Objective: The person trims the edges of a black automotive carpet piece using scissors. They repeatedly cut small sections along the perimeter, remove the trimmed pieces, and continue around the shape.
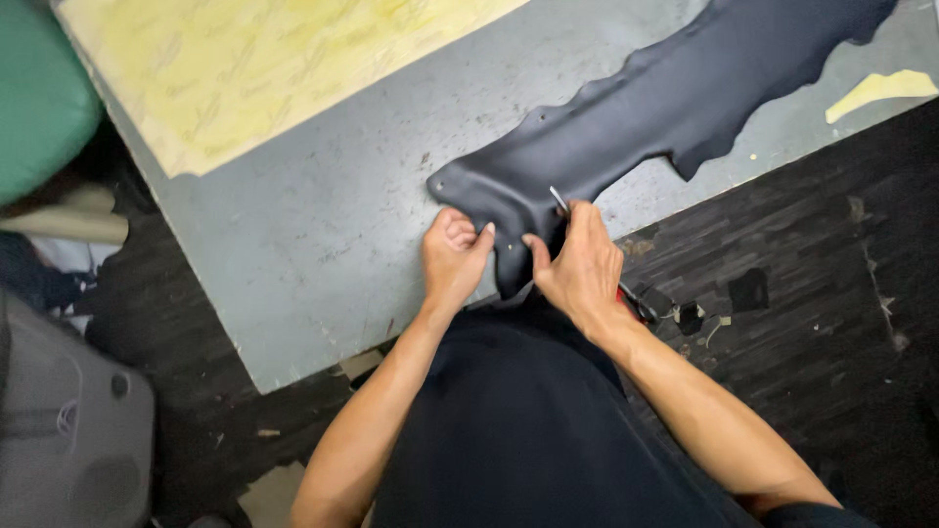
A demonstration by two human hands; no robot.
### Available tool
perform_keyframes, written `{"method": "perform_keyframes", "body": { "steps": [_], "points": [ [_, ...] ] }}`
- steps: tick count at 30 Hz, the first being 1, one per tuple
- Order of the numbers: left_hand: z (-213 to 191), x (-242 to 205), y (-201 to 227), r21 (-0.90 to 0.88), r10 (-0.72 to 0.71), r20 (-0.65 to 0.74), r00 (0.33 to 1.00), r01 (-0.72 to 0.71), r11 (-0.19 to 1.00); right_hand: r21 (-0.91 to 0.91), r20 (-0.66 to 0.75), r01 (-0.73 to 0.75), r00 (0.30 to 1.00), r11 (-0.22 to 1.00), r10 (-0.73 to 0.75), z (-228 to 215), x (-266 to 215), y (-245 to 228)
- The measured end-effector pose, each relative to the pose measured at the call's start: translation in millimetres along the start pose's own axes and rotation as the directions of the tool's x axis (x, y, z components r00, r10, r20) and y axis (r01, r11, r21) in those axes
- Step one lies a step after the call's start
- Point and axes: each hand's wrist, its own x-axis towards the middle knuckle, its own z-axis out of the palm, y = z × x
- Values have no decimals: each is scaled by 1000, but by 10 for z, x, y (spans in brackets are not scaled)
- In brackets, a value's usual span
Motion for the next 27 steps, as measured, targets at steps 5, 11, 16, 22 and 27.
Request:
{"method": "perform_keyframes", "body": {
  "steps": [5, 11, 16, 22, 27],
  "points": [
    [65, 3, 23, 60, 51, -53, 997, -47, 997, 67, -66, -51, 996, 996, 55, 131, 168, -6],
    [62, -51, 53, 24, -8, -69, 998, 10, 1000, 70, -98, -70, 992, 995, 77, 71, -75, 23],
    [71, -48, 66, -12, -9, -54, 998, 8, 1000, 103, -130, -106, 984, 989, 119, 125, -424, 105],
    [89, -10, 94, 37, -7, -13, 1000, 7, 999, 109, -227, -84, 968, 990, 107, 216, -393, 86],
    [-23, -79, -45, 16, 0, 25, 1000, 0, 1000, 101, -260, -86, 959, 991, 110, 250, -364, 33]
  ]
}}
